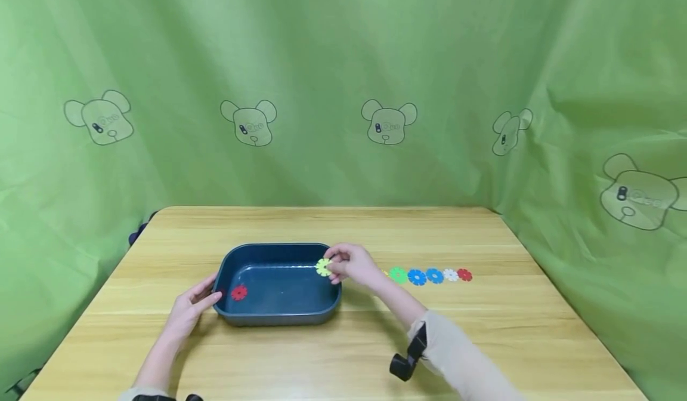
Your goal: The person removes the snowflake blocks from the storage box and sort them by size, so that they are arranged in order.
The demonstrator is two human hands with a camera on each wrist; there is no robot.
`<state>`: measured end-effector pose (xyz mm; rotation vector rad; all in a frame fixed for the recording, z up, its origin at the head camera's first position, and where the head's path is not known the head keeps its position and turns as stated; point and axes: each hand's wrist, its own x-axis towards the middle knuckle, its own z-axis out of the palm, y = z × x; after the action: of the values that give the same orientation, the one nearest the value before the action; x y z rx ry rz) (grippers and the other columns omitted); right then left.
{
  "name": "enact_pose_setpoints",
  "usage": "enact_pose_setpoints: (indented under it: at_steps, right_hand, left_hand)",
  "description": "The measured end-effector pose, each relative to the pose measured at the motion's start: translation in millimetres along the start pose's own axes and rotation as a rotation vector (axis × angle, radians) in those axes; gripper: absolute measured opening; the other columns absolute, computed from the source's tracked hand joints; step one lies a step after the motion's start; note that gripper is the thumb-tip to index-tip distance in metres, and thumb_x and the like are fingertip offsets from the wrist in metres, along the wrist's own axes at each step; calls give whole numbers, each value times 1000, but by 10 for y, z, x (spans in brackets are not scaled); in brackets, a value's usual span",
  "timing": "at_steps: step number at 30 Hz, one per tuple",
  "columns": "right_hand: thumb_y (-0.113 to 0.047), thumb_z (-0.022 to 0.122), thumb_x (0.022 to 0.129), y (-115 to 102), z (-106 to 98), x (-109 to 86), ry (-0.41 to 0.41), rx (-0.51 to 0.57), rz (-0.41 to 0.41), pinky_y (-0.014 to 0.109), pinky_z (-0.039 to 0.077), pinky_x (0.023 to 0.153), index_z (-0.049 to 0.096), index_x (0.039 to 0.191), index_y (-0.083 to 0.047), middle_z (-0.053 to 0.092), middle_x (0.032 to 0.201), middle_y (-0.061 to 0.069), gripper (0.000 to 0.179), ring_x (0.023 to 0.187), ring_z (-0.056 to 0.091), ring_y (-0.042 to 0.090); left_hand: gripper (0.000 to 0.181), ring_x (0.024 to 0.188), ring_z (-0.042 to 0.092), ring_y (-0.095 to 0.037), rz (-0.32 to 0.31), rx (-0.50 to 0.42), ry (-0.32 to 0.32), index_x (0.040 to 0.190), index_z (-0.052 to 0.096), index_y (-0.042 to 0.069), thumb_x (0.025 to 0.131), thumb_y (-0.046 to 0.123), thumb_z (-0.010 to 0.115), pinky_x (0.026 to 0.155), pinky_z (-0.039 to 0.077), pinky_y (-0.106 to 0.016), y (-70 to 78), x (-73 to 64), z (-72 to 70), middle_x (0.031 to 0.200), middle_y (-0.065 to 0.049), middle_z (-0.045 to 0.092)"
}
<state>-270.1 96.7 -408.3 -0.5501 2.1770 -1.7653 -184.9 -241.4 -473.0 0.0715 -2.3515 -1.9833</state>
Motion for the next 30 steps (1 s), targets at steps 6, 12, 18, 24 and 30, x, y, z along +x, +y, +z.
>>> enact_pose_setpoints:
  at_steps: [6, 12, 18, 24, 30]
  right_hand:
    - [9, 58, 83, 130, -398, -212, 94, 38, 18, 33, 56, 63, 50, 110, 17, 59, 79, 11, 30, 64, 62, 18]
    - [8, 60, 82, 266, -766, -434, 194, 54, 73, 34, 55, 67, 49, 113, 16, 59, 80, 9, 33, 67, 62, 19]
    - [6, 59, 85, 379, -1119, -655, 287, 76, 119, 30, 55, 66, 43, 118, 18, 60, 79, 7, 39, 68, 63, 18]
    - [4, 59, 86, 510, -1461, -828, 362, 65, 129, 29, 55, 66, 42, 119, 19, 62, 79, 3, 40, 69, 65, 15]
    - [1, 59, 87, 670, -1792, -986, 418, 43, 142, 24, 54, 65, 38, 122, 20, 64, 80, -1, 45, 70, 63, 10]
  left_hand:
    - [55, 101, 42, 16, -8, 4, -4, 139, 37, -4, 92, 16, 58, 86, 33, -6, -3, -2, -10, 141, -19, 37]
    - [56, 102, 42, 16, -22, 14, -8, 140, 37, -2, 92, 17, 58, 86, 33, -6, 6, -10, -19, 142, -18, 36]
    - [55, 101, 42, 17, -16, 12, -13, 139, 37, -3, 92, 16, 58, 86, 33, -6, 20, -19, -14, 142, -19, 36]
    - [56, 103, 42, 16, 2, 15, -12, 139, 37, -4, 92, 17, 59, 86, 34, -6, 17, -15, -13, 142, -22, 35]
    - [55, 101, 43, 16, 3, 30, -2, 138, 38, -4, 91, 17, 59, 85, 34, -7, 7, -23, -2, 141, -22, 36]
